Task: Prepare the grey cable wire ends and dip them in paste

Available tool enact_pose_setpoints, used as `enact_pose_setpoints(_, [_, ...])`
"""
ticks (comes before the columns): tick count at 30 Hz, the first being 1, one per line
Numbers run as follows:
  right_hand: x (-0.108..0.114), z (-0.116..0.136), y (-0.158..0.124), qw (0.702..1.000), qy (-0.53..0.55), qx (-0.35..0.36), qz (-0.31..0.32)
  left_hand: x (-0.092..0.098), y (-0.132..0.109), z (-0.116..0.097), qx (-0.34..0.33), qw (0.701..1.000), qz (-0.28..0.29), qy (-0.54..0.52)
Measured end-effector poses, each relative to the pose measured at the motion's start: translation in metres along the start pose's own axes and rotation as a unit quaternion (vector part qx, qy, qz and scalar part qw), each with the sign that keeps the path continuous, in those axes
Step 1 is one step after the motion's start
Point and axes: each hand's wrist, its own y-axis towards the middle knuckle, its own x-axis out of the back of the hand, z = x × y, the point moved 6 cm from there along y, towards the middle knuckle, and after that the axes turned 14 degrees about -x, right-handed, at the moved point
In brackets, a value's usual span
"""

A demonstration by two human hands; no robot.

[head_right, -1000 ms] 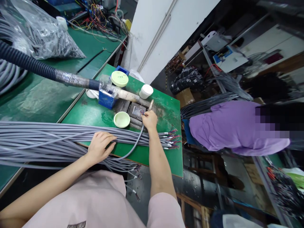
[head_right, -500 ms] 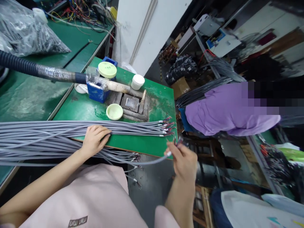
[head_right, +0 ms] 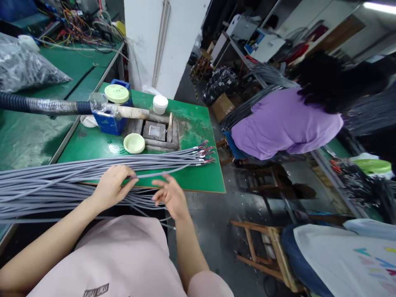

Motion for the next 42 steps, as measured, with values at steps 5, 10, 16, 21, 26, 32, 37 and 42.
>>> enact_pose_setpoints(5, [0.023, 0.067, 0.001, 0.954, 0.098, 0.226, -0.173, 0.000, -0.024, -0.022, 0.003, 0.997, 0.006, -0.078])
enact_pose_setpoints(10, [0.016, 0.085, -0.045, 0.900, -0.033, 0.377, -0.216, -0.006, -0.030, -0.015, 0.078, 0.977, -0.009, -0.197])
enact_pose_setpoints(16, [-0.045, 0.032, -0.041, 0.894, -0.413, 0.170, -0.017, -0.016, -0.014, -0.010, 0.234, 0.822, -0.108, -0.508])
enact_pose_setpoints(21, [-0.062, 0.021, -0.040, 0.882, -0.444, 0.156, 0.016, -0.027, -0.013, -0.012, 0.291, 0.691, -0.147, -0.645])
enact_pose_setpoints(26, [-0.069, 0.021, -0.037, 0.866, -0.472, 0.162, 0.038, -0.027, -0.019, -0.014, 0.268, 0.675, -0.160, -0.669])
enact_pose_setpoints(32, [-0.075, 0.023, -0.034, 0.829, -0.516, 0.215, 0.013, -0.027, -0.034, 0.002, 0.317, 0.665, -0.209, -0.643])
enact_pose_setpoints(37, [-0.080, 0.021, -0.033, 0.811, -0.534, 0.240, 0.012, -0.010, -0.035, 0.018, 0.371, 0.630, -0.308, -0.609])
enact_pose_setpoints(42, [-0.080, 0.019, -0.033, 0.803, -0.544, 0.243, 0.002, -0.006, -0.032, 0.018, 0.400, 0.596, -0.337, -0.609])
